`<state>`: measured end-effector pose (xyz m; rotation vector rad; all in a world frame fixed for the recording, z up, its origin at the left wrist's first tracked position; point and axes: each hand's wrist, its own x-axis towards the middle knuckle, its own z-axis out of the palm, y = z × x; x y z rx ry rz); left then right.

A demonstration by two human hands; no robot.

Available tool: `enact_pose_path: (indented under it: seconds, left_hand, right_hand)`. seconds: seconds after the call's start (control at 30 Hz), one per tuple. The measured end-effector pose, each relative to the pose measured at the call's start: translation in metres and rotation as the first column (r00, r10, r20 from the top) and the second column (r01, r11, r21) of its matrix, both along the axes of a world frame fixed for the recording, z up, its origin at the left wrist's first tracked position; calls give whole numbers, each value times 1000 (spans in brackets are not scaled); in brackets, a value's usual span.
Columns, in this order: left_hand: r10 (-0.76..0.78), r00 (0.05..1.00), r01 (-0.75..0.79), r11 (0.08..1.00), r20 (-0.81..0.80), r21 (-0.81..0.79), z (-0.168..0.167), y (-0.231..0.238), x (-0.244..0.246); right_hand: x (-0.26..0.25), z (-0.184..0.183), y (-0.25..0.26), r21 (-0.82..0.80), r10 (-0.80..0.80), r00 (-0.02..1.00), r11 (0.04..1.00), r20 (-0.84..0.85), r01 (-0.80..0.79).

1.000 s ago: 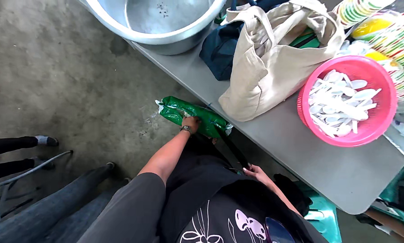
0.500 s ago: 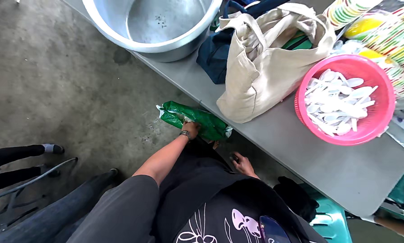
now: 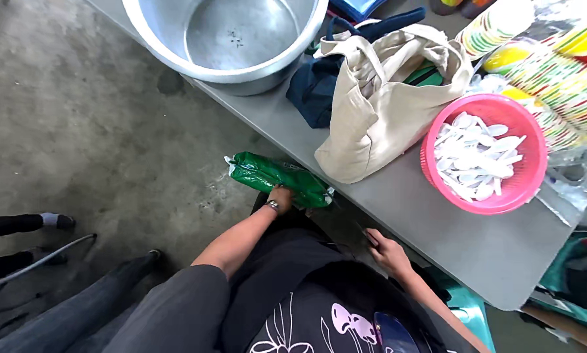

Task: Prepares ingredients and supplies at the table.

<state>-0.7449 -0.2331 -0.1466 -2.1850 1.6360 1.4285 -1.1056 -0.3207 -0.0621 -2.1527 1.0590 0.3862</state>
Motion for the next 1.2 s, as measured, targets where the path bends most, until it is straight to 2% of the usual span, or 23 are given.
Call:
enact_pose_path:
  seconds: [0.13,0.23,0.37,0.5,0.67,0.83,0.93,1.1,1.2]
  left_hand:
    - [54,997,-57,997,-47,-55,0,15,11]
    - [86,996,-86,994,-1,-70,-5,7,8]
    - [96,993,-91,993,72,-79,-14,5,6]
    - [88,992,-82,994,91,-66,-16,2,4]
    - [311,950,-309,936,-19,-168,-13,10,7]
    - [110,991,-102,989,75,-108,-24,13,9]
    - [94,991,-88,994,91,-67,-24,9,9]
    - [27,998,-20,993,60,-119,-22,19,6]
    - [114,993,-107,985,43,-139,-13,25,1]
  right_hand:
    - [-22,15,3,168,27,974,986,-223,11]
    - [1,18,-7,268,106,946,963,-305,-22]
    - [44,13,-28,324,148,942,945,-302,-44]
    - [55,7,-51,355,192,922,933,-336,-65]
    - [47,7,-69,396,197,928,916,-316,-60]
    - [36,4,-83,439,161,950,898,-266,-30]
    - [38,0,-89,516,113,946,854,-303,64]
    - [53,-16,-99,633,41,936,747,-350,204]
    - [59,-10,-109,661,29,931,712,-364,236]
